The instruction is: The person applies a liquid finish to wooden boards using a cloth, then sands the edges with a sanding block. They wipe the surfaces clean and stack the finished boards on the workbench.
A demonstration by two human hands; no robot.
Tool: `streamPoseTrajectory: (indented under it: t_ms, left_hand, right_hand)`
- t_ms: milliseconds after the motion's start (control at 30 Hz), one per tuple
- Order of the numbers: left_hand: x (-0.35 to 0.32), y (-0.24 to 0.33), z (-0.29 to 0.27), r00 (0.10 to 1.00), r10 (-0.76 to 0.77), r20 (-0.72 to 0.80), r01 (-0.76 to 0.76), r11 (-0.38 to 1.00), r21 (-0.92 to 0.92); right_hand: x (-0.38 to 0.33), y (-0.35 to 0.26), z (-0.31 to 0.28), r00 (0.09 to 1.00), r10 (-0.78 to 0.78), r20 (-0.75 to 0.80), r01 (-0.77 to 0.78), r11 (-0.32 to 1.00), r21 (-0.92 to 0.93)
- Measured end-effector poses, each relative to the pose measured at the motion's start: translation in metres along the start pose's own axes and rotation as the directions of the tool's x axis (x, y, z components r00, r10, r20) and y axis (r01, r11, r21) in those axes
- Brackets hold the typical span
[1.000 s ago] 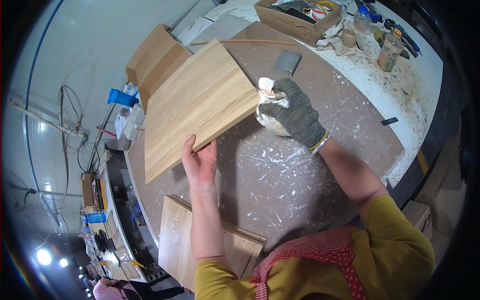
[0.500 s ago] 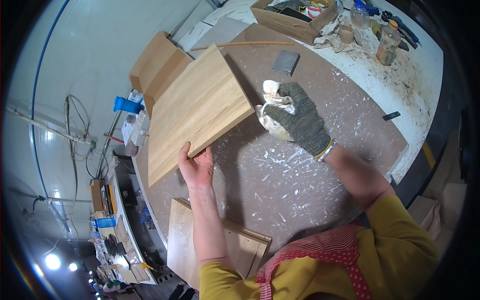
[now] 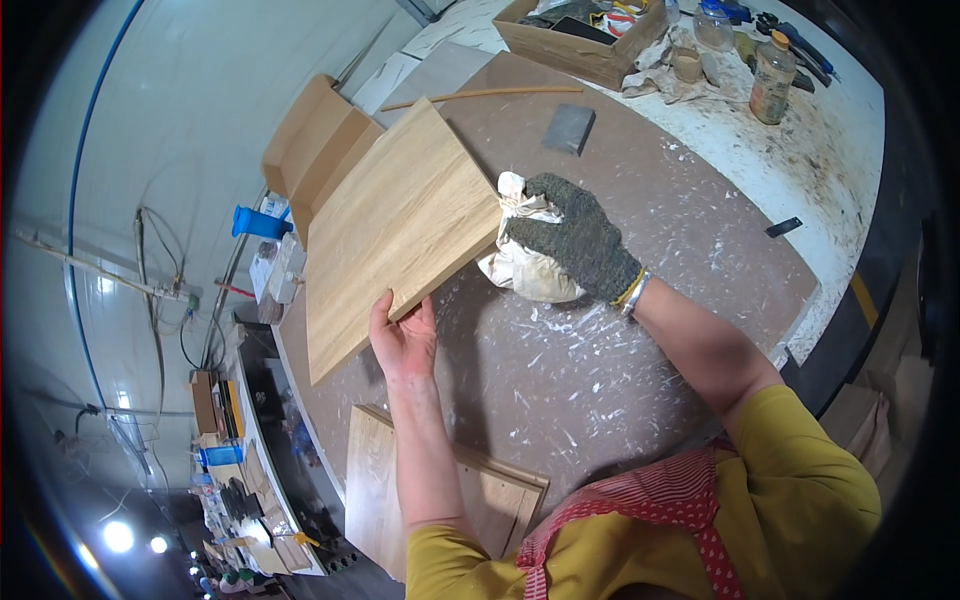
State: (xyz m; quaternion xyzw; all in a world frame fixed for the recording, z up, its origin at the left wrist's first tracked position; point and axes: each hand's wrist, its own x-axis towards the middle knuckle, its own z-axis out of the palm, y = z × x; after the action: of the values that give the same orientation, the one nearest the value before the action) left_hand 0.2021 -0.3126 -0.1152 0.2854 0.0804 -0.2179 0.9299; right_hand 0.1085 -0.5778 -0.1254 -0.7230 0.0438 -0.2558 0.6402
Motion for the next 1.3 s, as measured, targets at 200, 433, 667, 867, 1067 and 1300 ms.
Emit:
streamPoseTrajectory:
  t_ms: [200,433,667,867,1067,1300]
  left_hand:
    - [-0.001,0.011,-0.001,0.997,0.081,0.017,-0.081,0.997,-0.021]
    - [-0.003,0.019,-0.009,0.996,0.018,0.089,-0.017,1.000,-0.012]
    - [-0.007,0.017,-0.006,0.998,0.028,0.057,-0.027,0.999,-0.016]
    - [-0.008,0.021,-0.004,0.997,0.071,-0.003,-0.072,0.997,-0.030]
    - [-0.007,0.018,-0.007,0.999,0.045,0.019,-0.044,0.998,-0.041]
    - [-0.008,0.023,-0.004,0.992,0.119,-0.044,-0.121,0.992,-0.042]
  right_hand:
    - [0.002,0.010,-0.018,0.993,0.052,-0.104,-0.059,0.995,-0.074]
    - [-0.011,-0.013,-0.003,0.998,-0.041,-0.037,0.042,0.999,0.031]
    - [0.004,-0.022,-0.002,0.990,0.069,0.120,-0.081,0.991,0.104]
    - [0.005,-0.012,-0.007,0.994,0.104,-0.017,-0.099,0.979,0.177]
    - [0.004,-0.019,0.005,0.995,-0.093,-0.040,0.092,0.995,-0.033]
    - [-0.013,-0.005,-0.018,0.953,-0.171,0.251,0.188,0.981,-0.041]
